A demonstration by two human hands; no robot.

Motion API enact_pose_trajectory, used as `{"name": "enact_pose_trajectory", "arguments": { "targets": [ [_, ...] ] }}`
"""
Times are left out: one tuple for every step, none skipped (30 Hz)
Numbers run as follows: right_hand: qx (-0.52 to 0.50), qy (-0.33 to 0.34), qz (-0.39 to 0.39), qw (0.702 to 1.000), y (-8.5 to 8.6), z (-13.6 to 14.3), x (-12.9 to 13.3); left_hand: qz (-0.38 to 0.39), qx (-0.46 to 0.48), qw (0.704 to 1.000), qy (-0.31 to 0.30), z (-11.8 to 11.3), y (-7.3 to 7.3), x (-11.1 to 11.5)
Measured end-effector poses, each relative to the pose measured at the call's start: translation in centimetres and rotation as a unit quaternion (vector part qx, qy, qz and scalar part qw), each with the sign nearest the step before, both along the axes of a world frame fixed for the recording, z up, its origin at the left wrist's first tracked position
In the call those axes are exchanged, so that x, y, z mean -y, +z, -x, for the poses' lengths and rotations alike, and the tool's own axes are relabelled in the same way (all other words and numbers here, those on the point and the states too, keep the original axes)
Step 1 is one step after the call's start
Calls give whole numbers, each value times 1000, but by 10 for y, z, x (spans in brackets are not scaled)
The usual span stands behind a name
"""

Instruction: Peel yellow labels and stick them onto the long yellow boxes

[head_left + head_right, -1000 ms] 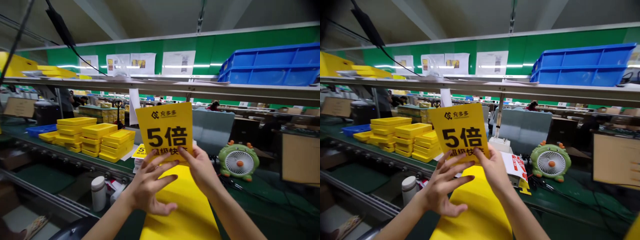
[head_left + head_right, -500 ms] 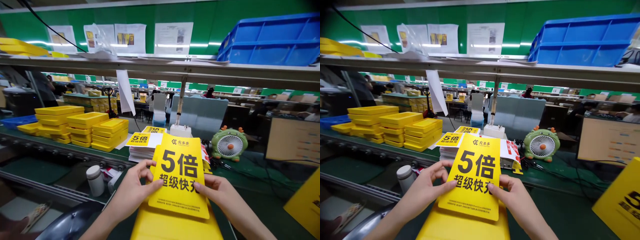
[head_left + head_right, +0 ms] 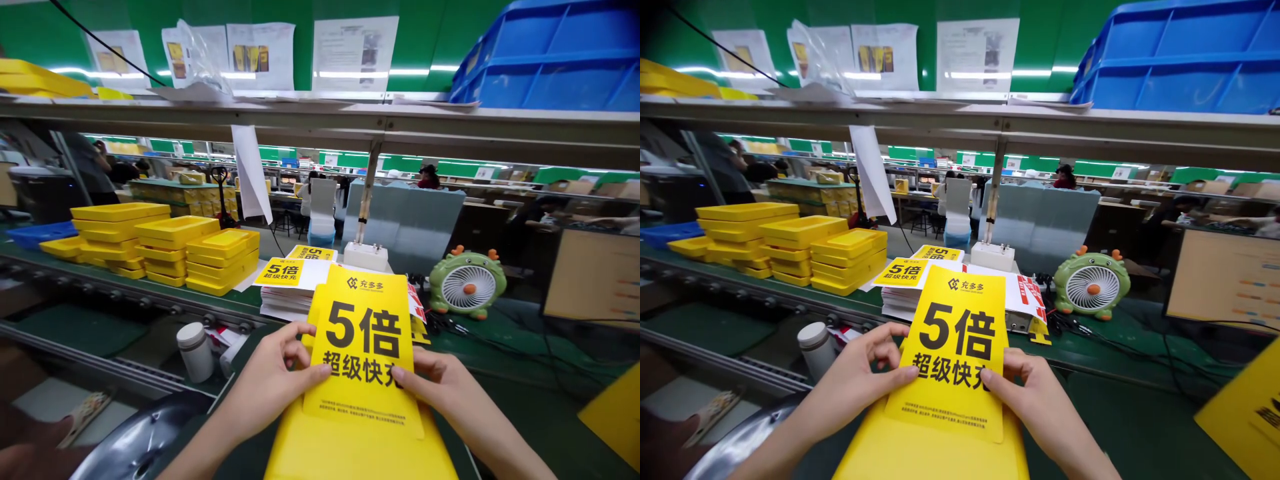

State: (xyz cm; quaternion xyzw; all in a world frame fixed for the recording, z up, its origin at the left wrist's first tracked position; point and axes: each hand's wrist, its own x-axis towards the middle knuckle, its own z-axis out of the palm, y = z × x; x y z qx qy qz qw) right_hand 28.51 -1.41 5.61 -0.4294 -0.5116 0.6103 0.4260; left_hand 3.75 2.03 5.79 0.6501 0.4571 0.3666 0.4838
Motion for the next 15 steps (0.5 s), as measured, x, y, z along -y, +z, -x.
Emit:
{"name": "enact_pose_trajectory", "arguments": {
  "targets": [
    [6, 2, -1, 1000, 0, -1, -1, 0, -2, 1000, 0, 0, 0, 0],
    [12, 3, -1, 1000, -1, -2, -1, 0, -4, 1000, -1, 0, 0, -1],
    [16, 3, -1, 1000, -2, -2, -2, -1, -4, 1000, -2, 0, 0, -1],
    [19, 3, -1, 1000, -2, -3, -2, 0, -2, 1000, -3, 0, 0, -1],
    [20, 3, -1, 1000, -3, -3, -3, 1, -1, 1000, -4, 0, 0, -2],
    [19, 3, -1, 1000, -4, -4, -4, 3, -1, 1000, -4, -1, 0, -2],
    [18, 4, -1, 1000, -5, -4, -4, 5, -1, 1000, -3, -1, 0, -2],
    [18, 5, -3, 1000, -5, -4, -4, 6, -2, 1000, -1, -1, 0, -3],
    [19, 4, -4, 1000, -6, -5, -5, 7, -4, 1000, 0, -1, 0, -3],
    [21, 2, -5, 1000, -6, -5, -5, 8, -6, 1000, -1, -1, 0, -3],
    [22, -1, -5, 1000, -6, -5, -5, 8, -8, 1000, -2, -1, 0, -4],
    [24, -3, -6, 1000, -7, -5, -5, 9, -9, 1000, -3, 0, 0, -4],
    [27, -3, -6, 1000, -7, -6, -5, 9, -10, 1000, -5, 0, 0, -5],
    [29, -2, -8, 1000, -7, -6, -5, 10, -9, 1000, -7, 0, 0, -5],
    [32, -2, -8, 999, -7, -6, -5, 12, -8, 1000, -8, 0, 0, -5]
  ]
}}
